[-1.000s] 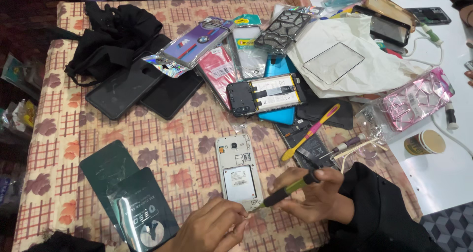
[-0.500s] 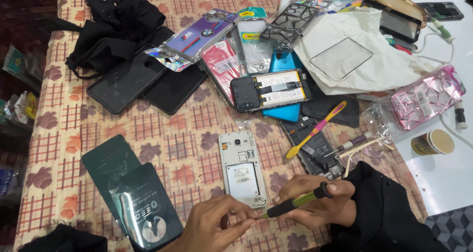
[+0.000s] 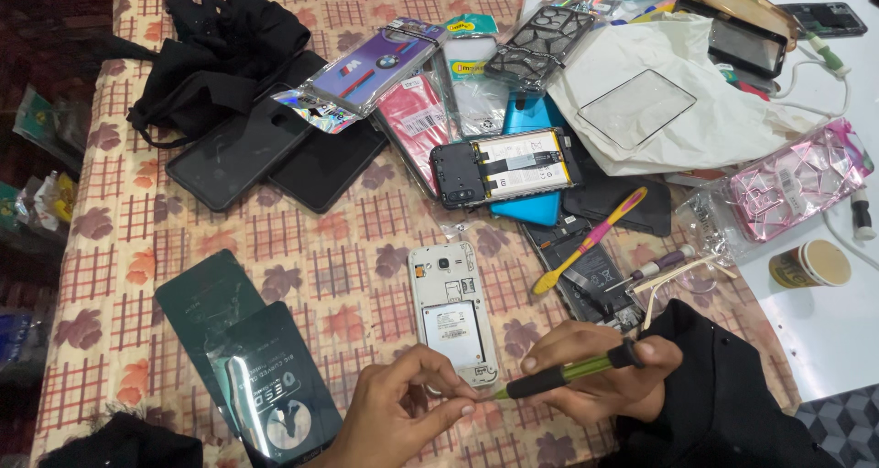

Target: The person disassembles a white smartphone by removing the back cover and using a screwdriver to unscrew internal components. They then reassemble the phone by screwing the parts back together and replacing the back cover.

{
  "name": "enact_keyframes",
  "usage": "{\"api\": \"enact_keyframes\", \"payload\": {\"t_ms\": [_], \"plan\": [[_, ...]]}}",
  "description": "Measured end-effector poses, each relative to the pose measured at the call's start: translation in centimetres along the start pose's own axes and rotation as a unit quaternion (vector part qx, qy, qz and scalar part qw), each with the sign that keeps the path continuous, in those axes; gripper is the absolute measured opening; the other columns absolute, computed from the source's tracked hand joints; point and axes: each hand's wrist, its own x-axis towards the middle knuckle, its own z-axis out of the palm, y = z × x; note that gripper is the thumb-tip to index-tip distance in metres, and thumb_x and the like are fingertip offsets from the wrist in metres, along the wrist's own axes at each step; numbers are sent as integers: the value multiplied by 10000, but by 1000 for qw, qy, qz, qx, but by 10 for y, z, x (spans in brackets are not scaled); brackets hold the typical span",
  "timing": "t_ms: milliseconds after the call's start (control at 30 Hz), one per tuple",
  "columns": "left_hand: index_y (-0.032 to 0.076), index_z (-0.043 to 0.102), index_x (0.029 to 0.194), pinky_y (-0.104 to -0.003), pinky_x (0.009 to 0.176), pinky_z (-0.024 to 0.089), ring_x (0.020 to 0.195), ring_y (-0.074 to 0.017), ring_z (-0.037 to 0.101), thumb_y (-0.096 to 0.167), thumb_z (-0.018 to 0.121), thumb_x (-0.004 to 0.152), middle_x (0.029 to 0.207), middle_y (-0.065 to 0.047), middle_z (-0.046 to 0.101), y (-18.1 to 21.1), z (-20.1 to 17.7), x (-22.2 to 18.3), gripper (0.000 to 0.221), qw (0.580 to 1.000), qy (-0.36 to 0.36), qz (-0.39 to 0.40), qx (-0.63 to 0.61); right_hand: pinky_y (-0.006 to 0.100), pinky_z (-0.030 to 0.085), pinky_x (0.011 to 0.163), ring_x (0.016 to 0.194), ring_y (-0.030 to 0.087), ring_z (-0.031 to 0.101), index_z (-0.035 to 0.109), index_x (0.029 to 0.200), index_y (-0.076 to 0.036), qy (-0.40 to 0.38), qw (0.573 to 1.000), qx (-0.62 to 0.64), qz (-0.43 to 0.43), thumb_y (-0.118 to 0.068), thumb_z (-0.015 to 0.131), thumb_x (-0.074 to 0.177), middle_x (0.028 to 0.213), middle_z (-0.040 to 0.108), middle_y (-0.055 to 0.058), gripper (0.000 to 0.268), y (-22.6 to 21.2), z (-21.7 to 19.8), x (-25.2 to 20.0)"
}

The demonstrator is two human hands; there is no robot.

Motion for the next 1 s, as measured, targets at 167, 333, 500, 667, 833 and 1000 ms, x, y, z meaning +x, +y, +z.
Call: {"api": "enact_keyframes", "payload": {"t_ms": [167,333,500,667,833,1000], "plan": [[70,642,939,-174,454,436,585,1,675,113,846,831,885,-46,855,-3,0,1,235,1000,3,3,-9,389,687,745,800,272,792,128,1457,-226,68,997,38,-6,4,878,777,962,732,204,1038,1,5,-3],[65,644,934,-177,444,401,523,8,599,101,842,833,878,-52,857,-3,1,0,225,1000,9,5,-14,367,657,681,777,250,801,152,1448,-203,82,996,21,-41,-6,914,709,923,735,201,1080,5,12,6],[66,637,952,-176,426,400,498,11,583,95,836,826,869,-52,843,2,1,1,238,998,-6,-36,-45,390,667,742,919,297,791,466,1313,-89,-76,997,-29,17,-169,919,891,982,733,191,624,-7,-11,2],[54,620,1004,-165,518,430,630,1,630,78,809,861,914,-55,834,5,1,0,238,991,-26,-45,-121,481,701,740,956,436,803,633,1145,121,-39,960,275,18,-425,400,1080,1068,722,368,598,9,-12,-13],[45,617,1017,-180,580,471,765,-27,694,78,793,884,920,-54,810,2,3,-2,223,988,-32,-28,-147,471,694,694,955,435,788,602,1193,121,-57,939,338,11,-424,396,1071,1137,654,415,595,9,-8,-20],[48,636,1041,-180,545,438,679,-11,632,102,798,882,913,-30,802,6,3,-2,233,993,-48,-27,-102,480,686,729,993,428,800,571,1282,66,-93,950,289,66,-165,728,1024,1250,645,411,380,-2,-9,-8]]}}
